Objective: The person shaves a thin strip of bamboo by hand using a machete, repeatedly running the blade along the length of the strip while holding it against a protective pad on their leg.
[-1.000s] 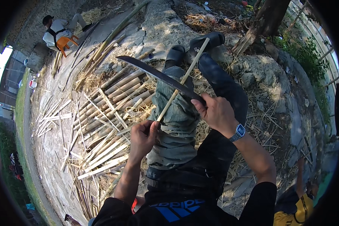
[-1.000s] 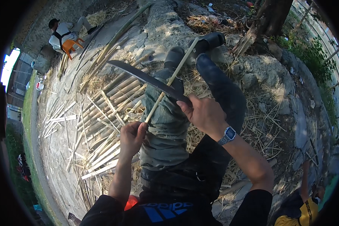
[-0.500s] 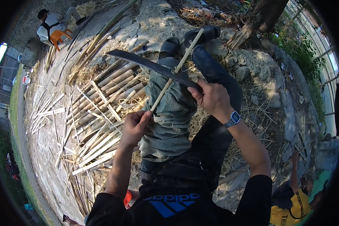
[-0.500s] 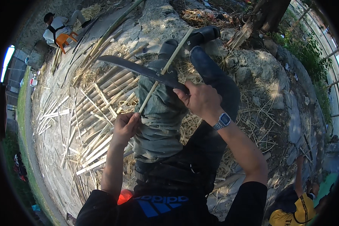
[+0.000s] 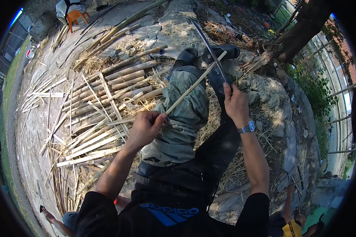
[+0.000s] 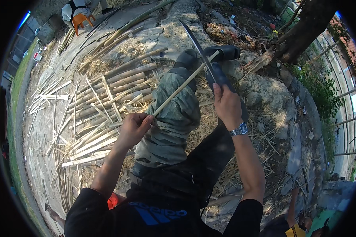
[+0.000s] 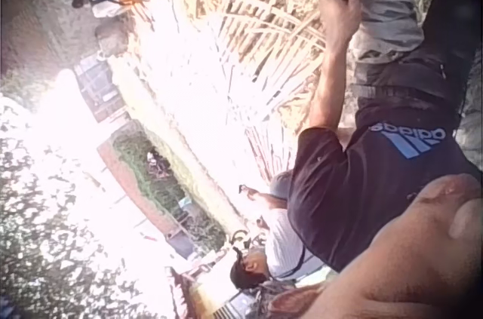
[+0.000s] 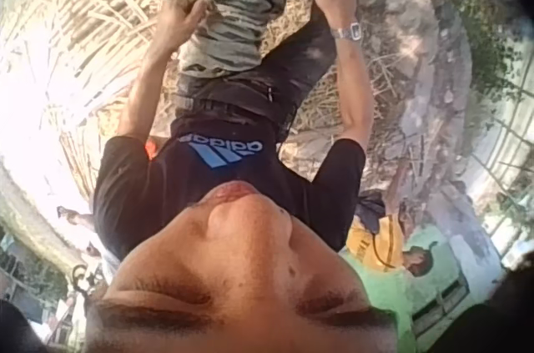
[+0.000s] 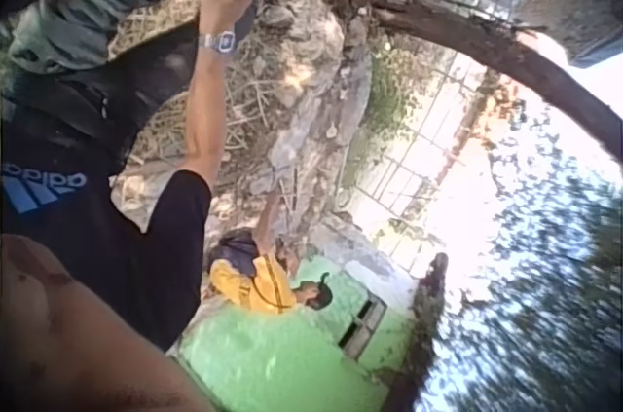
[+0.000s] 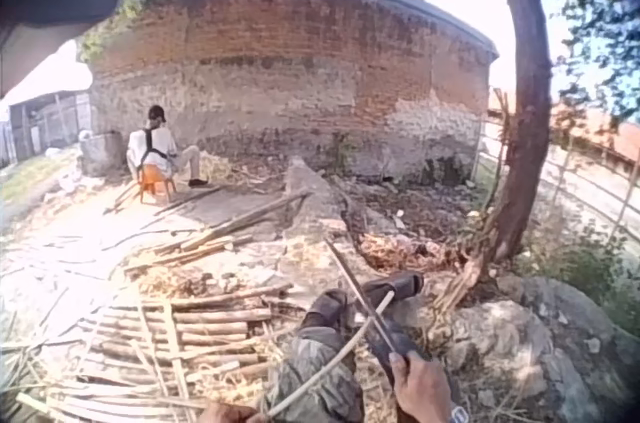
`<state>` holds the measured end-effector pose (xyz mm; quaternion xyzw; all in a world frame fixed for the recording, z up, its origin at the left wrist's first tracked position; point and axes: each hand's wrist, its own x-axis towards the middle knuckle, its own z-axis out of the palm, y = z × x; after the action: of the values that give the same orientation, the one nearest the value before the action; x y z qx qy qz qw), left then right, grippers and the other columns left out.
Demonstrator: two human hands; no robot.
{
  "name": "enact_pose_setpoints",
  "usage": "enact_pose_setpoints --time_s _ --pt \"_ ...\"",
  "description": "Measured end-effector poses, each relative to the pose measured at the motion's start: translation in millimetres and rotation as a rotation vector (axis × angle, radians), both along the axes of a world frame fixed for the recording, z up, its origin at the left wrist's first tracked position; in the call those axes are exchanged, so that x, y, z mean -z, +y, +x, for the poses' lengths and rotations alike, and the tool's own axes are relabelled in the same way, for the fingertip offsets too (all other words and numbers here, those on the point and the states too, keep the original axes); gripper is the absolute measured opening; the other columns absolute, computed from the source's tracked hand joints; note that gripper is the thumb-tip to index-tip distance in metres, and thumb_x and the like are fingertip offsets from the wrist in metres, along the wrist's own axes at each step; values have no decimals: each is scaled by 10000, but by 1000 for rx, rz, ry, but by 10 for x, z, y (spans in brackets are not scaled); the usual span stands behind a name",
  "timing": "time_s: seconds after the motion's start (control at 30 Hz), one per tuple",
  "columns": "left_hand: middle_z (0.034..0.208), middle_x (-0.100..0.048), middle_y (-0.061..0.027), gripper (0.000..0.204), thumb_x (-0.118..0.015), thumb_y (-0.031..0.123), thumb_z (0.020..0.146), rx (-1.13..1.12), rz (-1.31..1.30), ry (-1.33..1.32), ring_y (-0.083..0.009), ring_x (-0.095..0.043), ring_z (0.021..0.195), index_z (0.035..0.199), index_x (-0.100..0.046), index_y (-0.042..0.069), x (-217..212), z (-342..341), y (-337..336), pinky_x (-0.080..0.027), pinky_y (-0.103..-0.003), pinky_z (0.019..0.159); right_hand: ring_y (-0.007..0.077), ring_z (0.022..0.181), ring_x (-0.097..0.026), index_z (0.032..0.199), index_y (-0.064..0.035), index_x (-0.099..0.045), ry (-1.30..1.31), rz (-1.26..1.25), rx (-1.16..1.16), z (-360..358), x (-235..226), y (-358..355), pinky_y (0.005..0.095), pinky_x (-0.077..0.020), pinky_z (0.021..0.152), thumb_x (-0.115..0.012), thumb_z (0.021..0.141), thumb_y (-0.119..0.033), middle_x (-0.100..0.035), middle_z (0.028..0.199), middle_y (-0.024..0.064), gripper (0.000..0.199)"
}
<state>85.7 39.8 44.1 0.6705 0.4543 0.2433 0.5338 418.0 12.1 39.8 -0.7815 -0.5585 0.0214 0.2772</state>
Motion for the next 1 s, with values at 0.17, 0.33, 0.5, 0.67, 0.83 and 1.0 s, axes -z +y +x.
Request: enact_pose_setpoints --time_s 0.17,0.33,0.5,0.67,0.83,1.0 --pt "580 -548 8 357 -625 273 1060 -55 110 11 -66 -443 518 893 -757 -14 141 -65 -36 -360 -279 497 444 603 -662 932 -59 -645 -84 -14 -307 -381 124 -219 534 -528 537 -537 1043 -527 -627 589 198 494" --pt "559 -573 -14 348 -641 276 1051 -26 200 83 -62 -498 518 892 -757 -11 5 -20 -75 -376 -286 491 438 628 -676 923 -28 -644 -30 -9 -21 -23 -35 78 521 -537 545 -498 1076 -472 -649 627 213 492" --pt "541 -570 -55 279 -666 232 1030 -82 267 147 -89 -539 501 892 -755 6 105 -43 -66 -387 -318 489 457 625 -670 934 -19 -659 -93 -81 -255 -427 -25 -158 531 -533 548 -494 1076 -478 -656 632 219 507" --pt "541 -564 -132 233 -691 168 990 -144 475 82 -231 -523 426 836 -719 -5 -12 19 -193 -393 -371 460 444 608 -628 872 -3 -638 -77 -23 -49 5 -60 110 505 -455 543 -517 1074 -481 -621 642 215 533" --pt "515 -512 -88 287 -677 238 1013 -36 202 117 -159 -458 446 878 -745 -7 -4 -154 -34 -380 -355 482 310 579 -638 825 5 -679 162 59 65 536 -98 294 435 -485 551 -486 1084 -500 -621 615 143 600" --pt "603 -580 -16 408 -606 322 1061 62 14 110 -61 -493 555 900 -746 -25 -7 -371 -78 -399 -280 525 90 504 -551 1036 -11 -732 717 182 -46 -24 -299 -184 306 -425 485 -484 1098 -454 -563 589 24 511"
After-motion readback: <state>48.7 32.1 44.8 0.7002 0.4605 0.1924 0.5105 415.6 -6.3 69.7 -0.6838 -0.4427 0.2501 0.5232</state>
